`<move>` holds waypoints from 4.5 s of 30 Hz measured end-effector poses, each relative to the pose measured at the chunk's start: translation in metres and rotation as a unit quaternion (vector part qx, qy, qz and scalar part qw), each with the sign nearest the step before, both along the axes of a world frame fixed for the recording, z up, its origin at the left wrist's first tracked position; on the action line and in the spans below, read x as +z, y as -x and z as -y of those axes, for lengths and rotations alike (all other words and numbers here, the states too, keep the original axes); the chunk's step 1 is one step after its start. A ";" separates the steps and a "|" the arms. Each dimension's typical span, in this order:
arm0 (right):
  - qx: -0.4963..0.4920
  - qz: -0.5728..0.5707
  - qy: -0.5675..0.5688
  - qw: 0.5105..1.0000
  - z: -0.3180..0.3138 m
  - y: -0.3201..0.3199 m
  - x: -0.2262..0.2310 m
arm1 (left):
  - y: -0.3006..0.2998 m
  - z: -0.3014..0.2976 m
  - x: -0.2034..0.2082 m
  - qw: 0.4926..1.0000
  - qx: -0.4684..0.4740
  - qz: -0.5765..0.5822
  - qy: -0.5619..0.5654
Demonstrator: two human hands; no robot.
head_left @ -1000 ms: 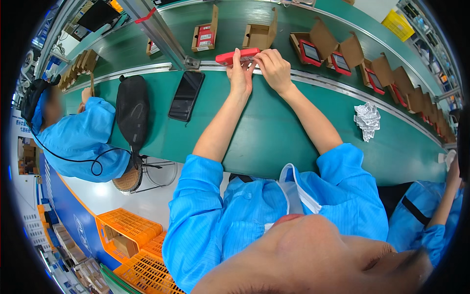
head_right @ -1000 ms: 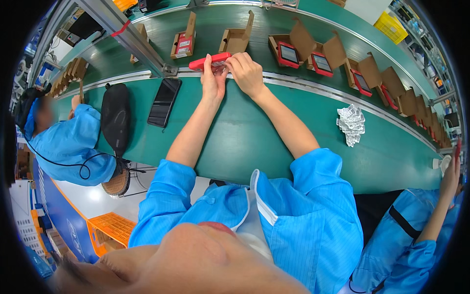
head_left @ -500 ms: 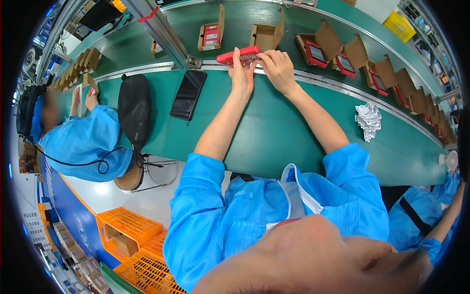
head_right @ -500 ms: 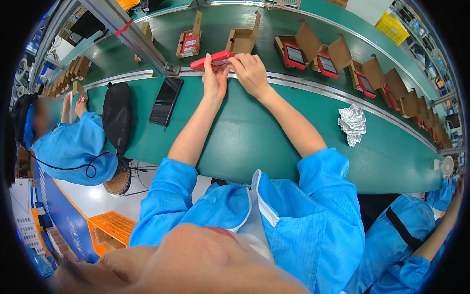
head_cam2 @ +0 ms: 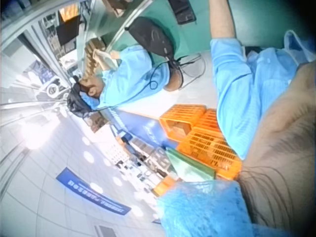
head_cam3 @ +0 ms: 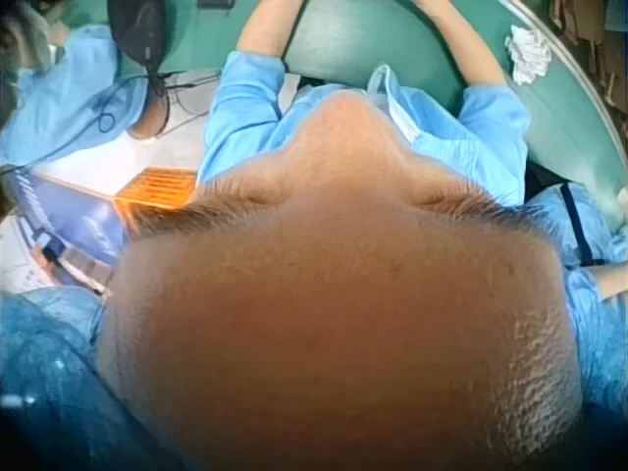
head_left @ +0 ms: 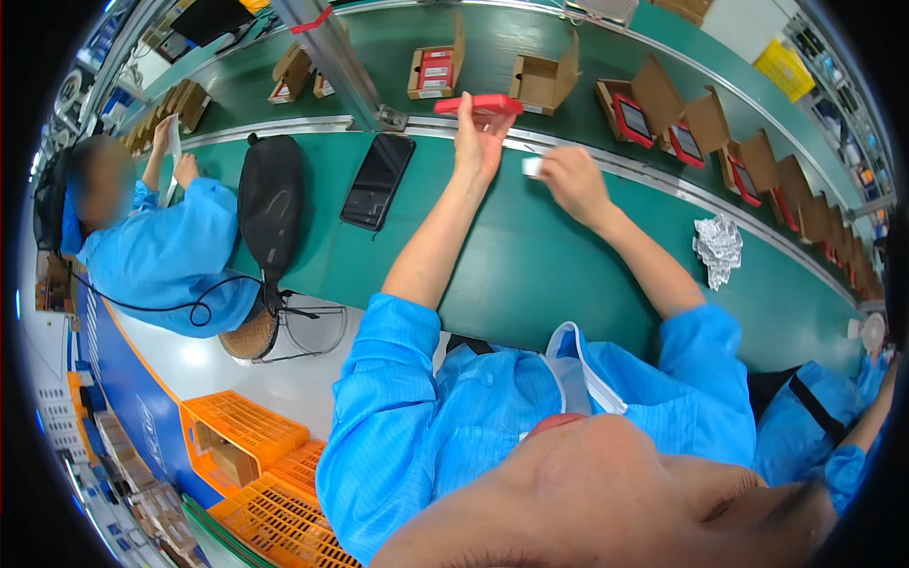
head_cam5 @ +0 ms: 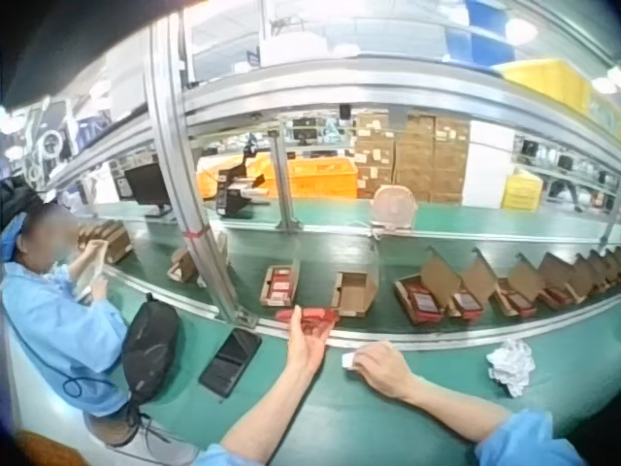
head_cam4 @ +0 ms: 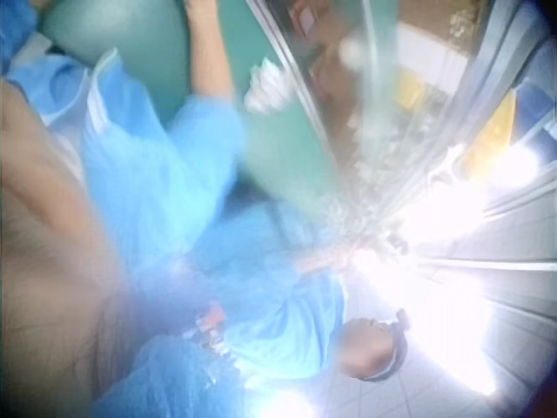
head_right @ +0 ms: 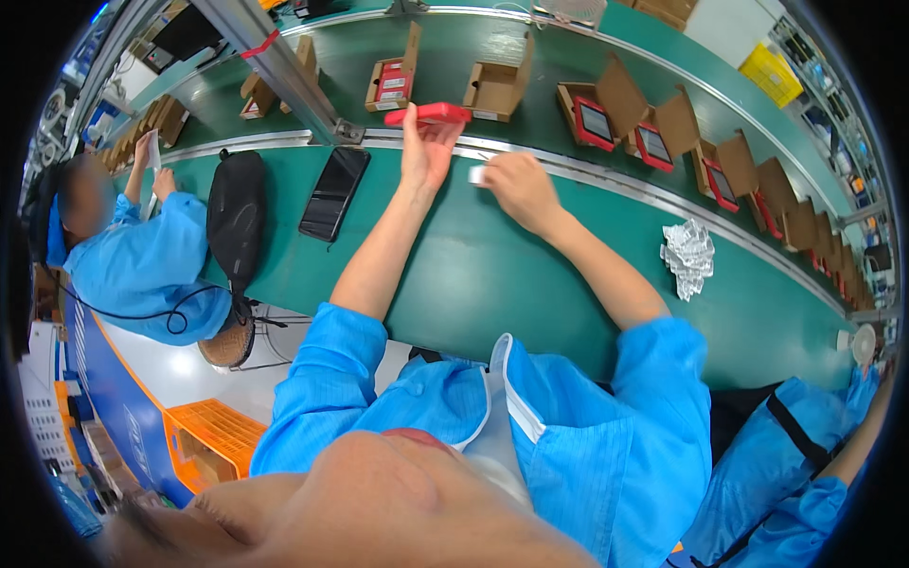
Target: Packaging handheld electronic devices into cardboard boxes on an assembly line.
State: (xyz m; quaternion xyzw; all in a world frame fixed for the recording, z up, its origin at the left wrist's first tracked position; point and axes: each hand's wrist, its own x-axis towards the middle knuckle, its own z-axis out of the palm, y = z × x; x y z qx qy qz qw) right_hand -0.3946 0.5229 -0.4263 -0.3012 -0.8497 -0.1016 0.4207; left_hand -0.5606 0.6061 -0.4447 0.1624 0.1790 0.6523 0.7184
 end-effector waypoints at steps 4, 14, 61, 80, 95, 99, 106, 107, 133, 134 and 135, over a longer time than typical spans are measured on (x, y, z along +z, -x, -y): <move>-0.275 -0.112 0.144 0.944 0.046 -0.094 0.030 | 0.007 0.008 -0.004 0.998 -0.054 -0.004 0.018; -0.610 0.174 0.068 0.770 0.116 -0.244 -0.004 | -0.014 0.023 0.001 0.978 -0.201 0.056 -0.026; -0.198 -0.114 0.260 0.938 -0.149 0.095 0.008 | 0.033 -0.023 -0.039 0.866 0.303 -0.394 -0.051; -0.228 -0.331 0.365 0.840 -0.180 0.009 -0.027 | 0.012 -0.015 -0.006 0.993 0.082 -0.067 -0.053; -0.063 -0.141 0.023 0.988 -0.043 0.025 0.001 | -0.002 0.004 0.002 0.956 0.157 -0.247 -0.028; -0.085 -0.226 0.094 0.966 -0.047 0.027 -0.004 | -0.001 0.002 -0.001 0.964 0.142 -0.224 -0.029; -0.143 -0.261 0.156 0.942 -0.054 0.034 -0.003 | -0.002 0.000 -0.006 0.965 0.154 -0.206 -0.048; -0.144 -0.261 0.156 0.942 -0.055 0.034 -0.003 | -0.003 0.001 -0.005 0.963 0.164 -0.208 -0.055; -0.567 0.025 0.318 0.759 0.094 -0.235 0.000 | -0.005 0.021 0.016 0.991 -0.052 -0.098 -0.075; -0.638 0.113 0.284 0.707 0.104 -0.258 -0.016 | -0.010 0.020 0.019 0.987 -0.092 -0.096 -0.090; -0.638 0.112 0.285 0.706 0.108 -0.256 -0.017 | -0.013 0.019 0.018 0.982 -0.126 -0.095 -0.103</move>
